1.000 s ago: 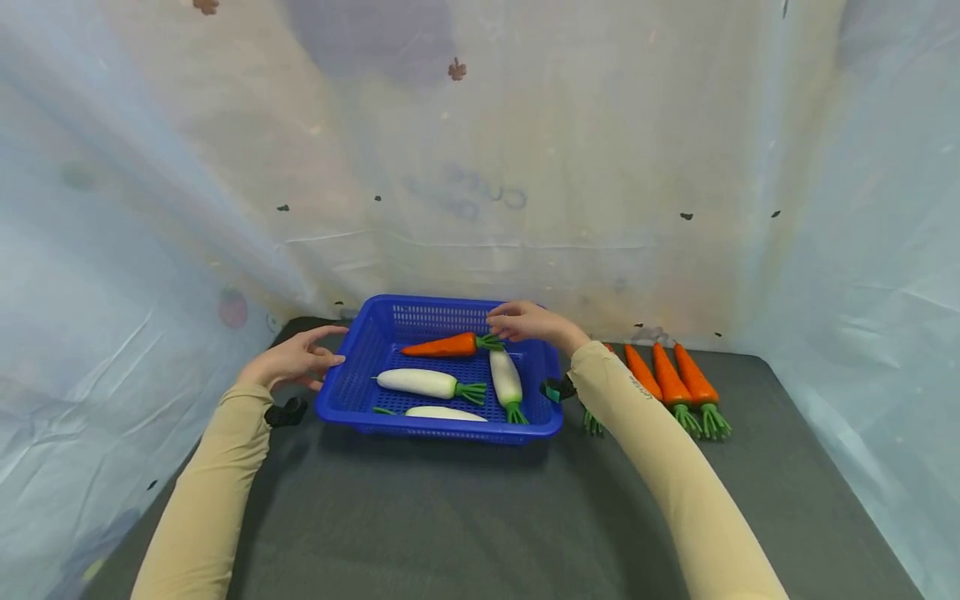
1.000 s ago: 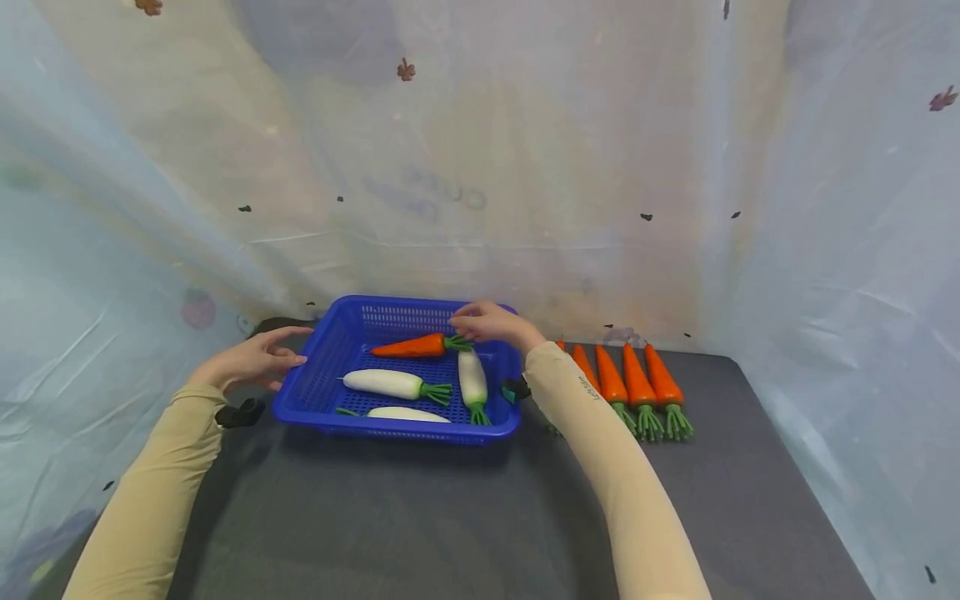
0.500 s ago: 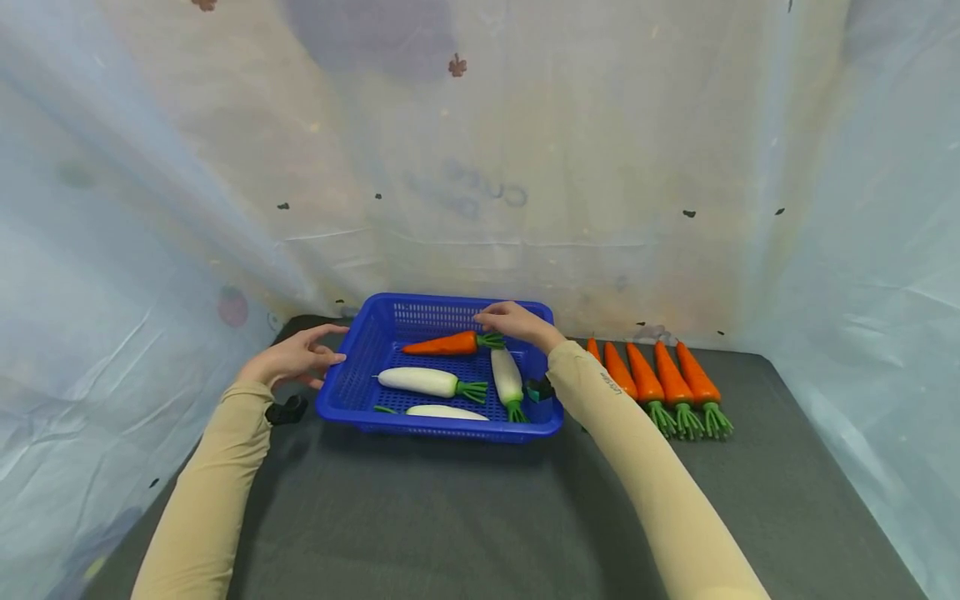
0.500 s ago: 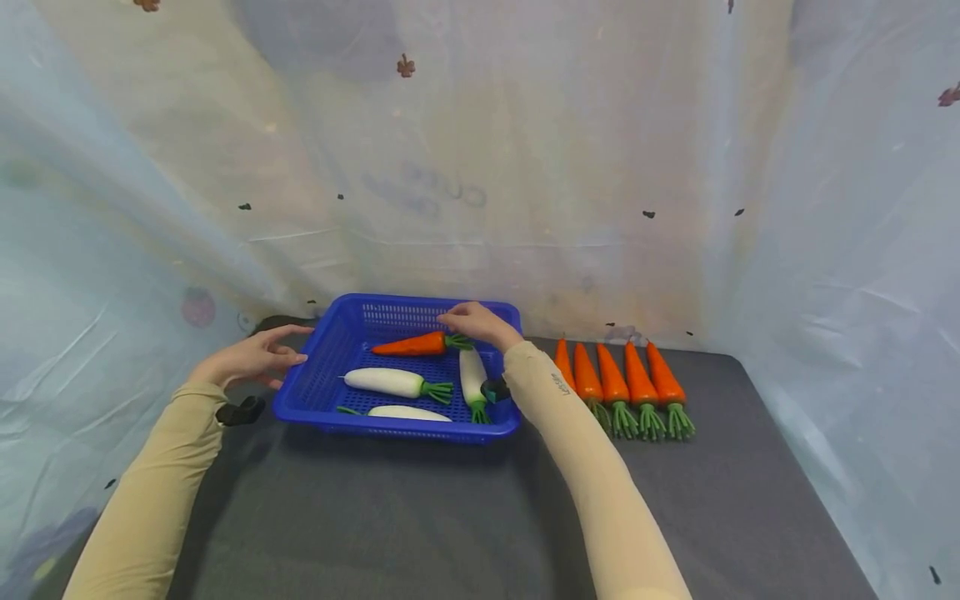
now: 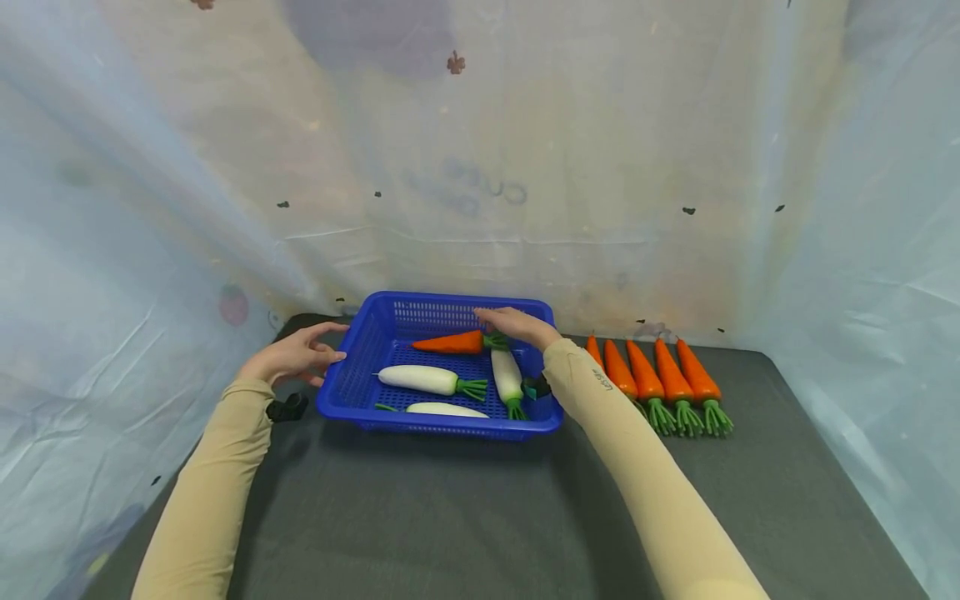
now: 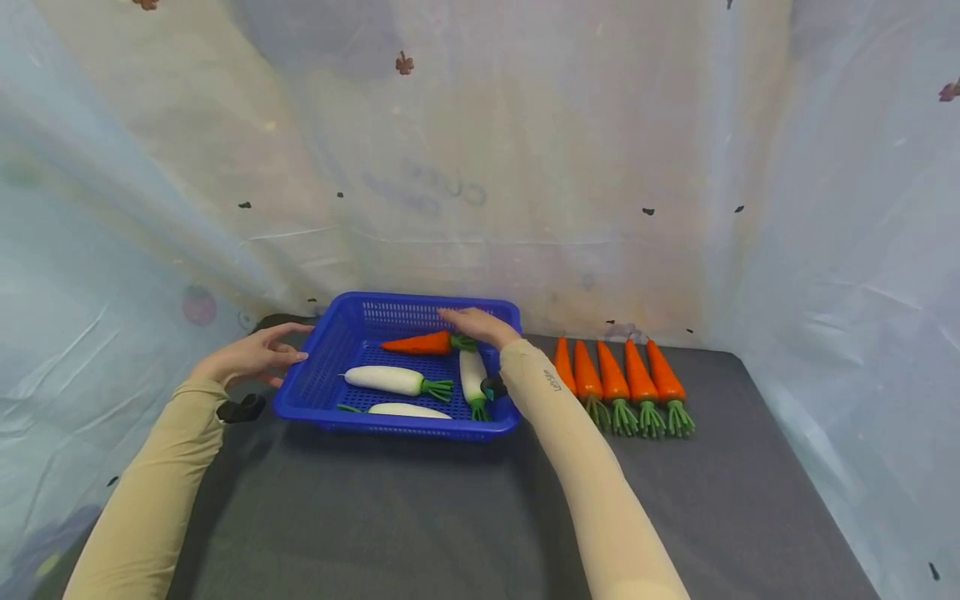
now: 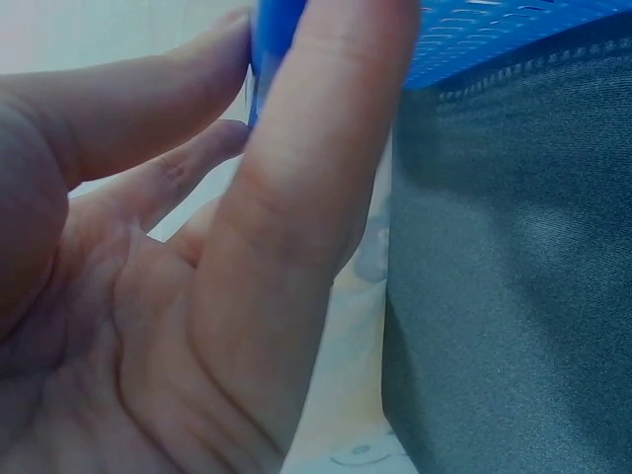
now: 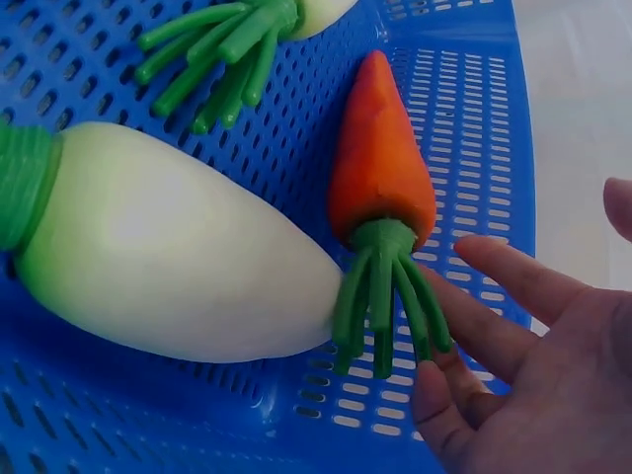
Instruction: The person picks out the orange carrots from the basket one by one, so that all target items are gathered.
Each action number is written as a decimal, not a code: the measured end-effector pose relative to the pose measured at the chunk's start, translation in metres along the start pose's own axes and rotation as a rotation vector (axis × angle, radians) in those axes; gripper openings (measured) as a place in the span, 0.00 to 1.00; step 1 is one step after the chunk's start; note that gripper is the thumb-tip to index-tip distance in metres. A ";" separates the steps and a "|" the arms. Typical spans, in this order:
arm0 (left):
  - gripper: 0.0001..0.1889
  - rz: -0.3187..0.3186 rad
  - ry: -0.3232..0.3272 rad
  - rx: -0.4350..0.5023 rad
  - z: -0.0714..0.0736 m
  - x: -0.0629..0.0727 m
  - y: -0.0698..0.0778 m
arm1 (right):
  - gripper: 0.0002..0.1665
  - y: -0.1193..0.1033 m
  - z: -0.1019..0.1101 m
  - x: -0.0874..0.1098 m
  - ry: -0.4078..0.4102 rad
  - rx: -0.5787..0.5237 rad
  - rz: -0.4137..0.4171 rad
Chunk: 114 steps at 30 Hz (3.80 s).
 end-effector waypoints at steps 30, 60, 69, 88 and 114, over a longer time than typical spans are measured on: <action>0.36 -0.002 0.003 0.011 0.000 -0.001 -0.005 | 0.33 0.001 -0.030 -0.009 -0.120 -0.069 -0.081; 0.36 0.000 0.003 0.012 -0.002 -0.003 0.000 | 0.23 0.006 -0.045 -0.020 -0.083 0.054 0.021; 0.36 -0.005 0.000 0.010 -0.002 -0.002 0.000 | 0.23 0.007 -0.049 -0.020 -0.081 0.076 0.026; 0.37 0.000 -0.002 0.014 -0.002 0.003 0.002 | 0.28 0.004 -0.047 -0.018 -0.128 -0.004 -0.014; 0.36 -0.014 -0.010 0.009 -0.002 -0.003 0.004 | 0.29 0.003 0.001 0.002 -0.168 -0.251 -0.015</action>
Point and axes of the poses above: each hand's wrist, its own x-axis away from the middle knuckle, its own z-axis out of the back of the hand, y = z × x, the point moved 2 cm from there along -x, towards the middle knuckle, and after that the axes turned 8 degrees about -x, right-handed, at the moved point
